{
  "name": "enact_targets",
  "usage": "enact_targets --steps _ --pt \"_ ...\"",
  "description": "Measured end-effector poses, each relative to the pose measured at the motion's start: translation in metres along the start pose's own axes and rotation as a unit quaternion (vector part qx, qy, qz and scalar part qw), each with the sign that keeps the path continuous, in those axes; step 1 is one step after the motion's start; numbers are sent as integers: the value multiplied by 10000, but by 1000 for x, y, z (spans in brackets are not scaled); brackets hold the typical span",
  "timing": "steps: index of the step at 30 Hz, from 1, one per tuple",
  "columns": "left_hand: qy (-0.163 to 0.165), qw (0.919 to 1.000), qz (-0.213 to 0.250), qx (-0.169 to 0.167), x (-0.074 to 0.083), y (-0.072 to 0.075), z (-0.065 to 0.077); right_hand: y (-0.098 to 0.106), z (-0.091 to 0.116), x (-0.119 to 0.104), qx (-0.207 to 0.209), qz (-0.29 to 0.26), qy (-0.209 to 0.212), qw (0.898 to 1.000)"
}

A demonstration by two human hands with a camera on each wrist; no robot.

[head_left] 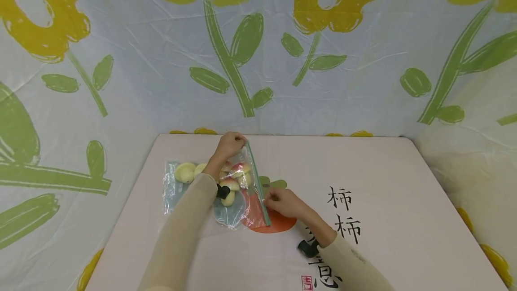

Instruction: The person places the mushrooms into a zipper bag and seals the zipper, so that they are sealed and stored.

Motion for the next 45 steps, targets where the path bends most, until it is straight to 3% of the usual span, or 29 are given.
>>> enact_targets --steps 11,45 --pt "-89 9999 10 63 1 1 1 -4 7 -1 -122 272 332 9990" --pt "6 10000 59 38 -5 3 -1 -12 20 -3 -1087 342 356 9929"
Point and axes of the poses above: each hand's wrist, its own z-axis away from the middle knuckle, its own y-axis out of the back of the hand, x = y × z, the point moved 4 cm from there along -z, towards the middle knuckle, and after that the axes turned 15 degrees about -x, right-handed, at the moved point
